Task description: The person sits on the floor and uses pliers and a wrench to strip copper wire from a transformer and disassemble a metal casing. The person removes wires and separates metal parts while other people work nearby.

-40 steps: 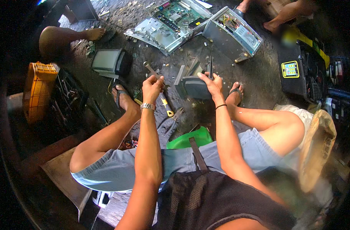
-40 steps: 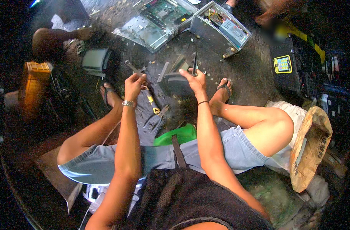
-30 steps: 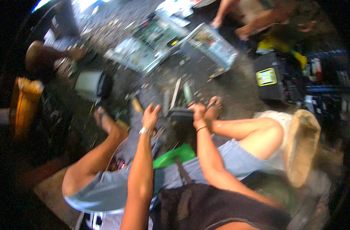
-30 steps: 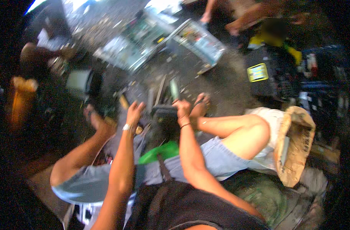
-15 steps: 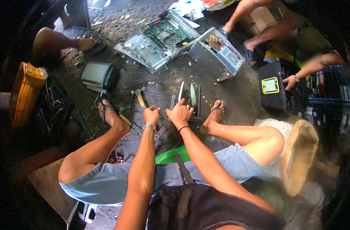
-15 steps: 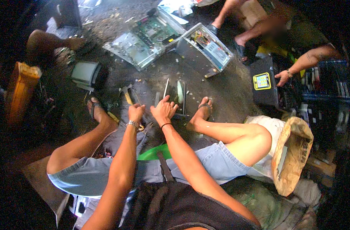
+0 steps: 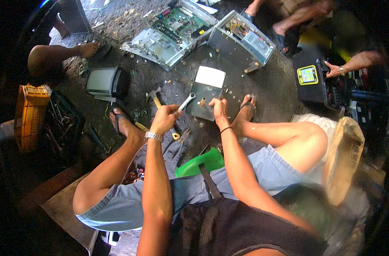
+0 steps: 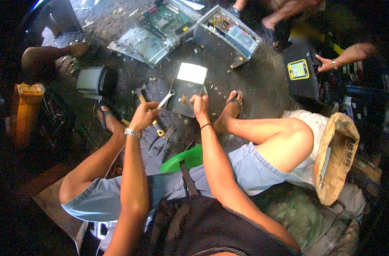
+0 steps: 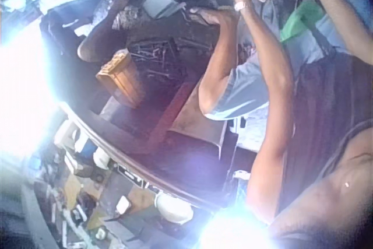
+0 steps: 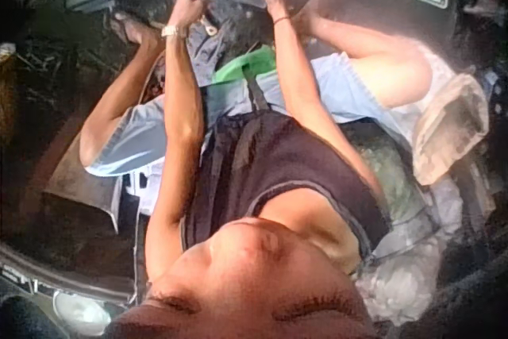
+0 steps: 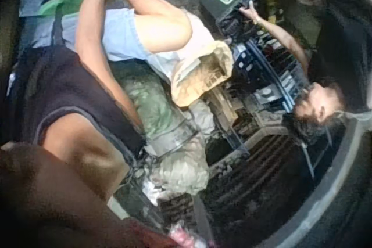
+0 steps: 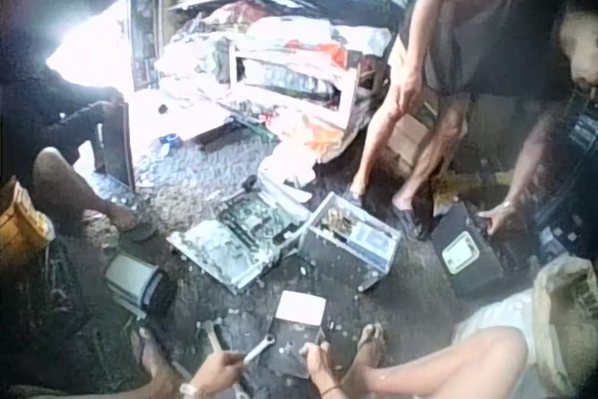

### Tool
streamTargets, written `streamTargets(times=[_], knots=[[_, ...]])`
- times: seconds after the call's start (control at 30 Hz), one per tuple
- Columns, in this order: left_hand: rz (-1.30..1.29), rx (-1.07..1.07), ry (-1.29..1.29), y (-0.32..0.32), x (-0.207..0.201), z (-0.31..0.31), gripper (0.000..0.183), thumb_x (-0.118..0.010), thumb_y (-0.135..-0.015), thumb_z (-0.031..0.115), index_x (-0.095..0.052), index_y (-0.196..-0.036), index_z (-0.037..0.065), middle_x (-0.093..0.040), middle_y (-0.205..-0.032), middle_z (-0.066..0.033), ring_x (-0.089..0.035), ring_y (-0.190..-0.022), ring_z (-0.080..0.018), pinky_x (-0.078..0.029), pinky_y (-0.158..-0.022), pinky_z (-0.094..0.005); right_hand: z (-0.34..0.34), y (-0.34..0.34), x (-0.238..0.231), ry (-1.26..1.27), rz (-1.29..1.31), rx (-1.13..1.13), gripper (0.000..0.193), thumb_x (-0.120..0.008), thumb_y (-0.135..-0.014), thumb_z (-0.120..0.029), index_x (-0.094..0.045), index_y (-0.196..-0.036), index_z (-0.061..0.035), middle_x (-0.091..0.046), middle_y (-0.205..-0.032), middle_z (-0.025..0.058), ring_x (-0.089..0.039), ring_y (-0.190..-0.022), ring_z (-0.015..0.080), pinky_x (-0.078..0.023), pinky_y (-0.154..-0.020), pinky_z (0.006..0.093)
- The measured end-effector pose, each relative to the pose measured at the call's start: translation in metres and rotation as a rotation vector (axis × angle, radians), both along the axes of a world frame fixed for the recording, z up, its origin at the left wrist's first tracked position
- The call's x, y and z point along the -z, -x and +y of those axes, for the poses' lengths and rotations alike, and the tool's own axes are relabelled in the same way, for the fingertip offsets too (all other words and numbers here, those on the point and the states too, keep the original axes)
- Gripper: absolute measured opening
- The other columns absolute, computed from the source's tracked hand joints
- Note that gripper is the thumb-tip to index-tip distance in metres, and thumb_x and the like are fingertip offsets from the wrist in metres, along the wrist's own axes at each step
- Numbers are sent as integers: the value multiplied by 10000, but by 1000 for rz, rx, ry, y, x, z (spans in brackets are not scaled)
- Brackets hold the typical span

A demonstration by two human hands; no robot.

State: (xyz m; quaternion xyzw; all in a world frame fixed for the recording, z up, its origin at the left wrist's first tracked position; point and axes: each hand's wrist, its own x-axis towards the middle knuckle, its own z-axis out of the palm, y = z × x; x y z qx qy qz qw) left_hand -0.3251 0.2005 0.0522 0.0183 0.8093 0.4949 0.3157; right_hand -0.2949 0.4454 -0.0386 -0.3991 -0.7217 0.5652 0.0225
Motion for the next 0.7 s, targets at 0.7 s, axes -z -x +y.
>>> streamTargets(times=[0.7], knots=[[317, 140, 296, 1, 4, 36, 258, -849, -783, 218, -690, -807, 15, -699, -698, -145, -700, -639, -264, -513, -615, -383, 6, -9, -16, 158, 205, -175, 374, -734, -720, -201, -668, -1027, 3, -728, -877, 92, -665, -804, 204, -518, -763, 362]])
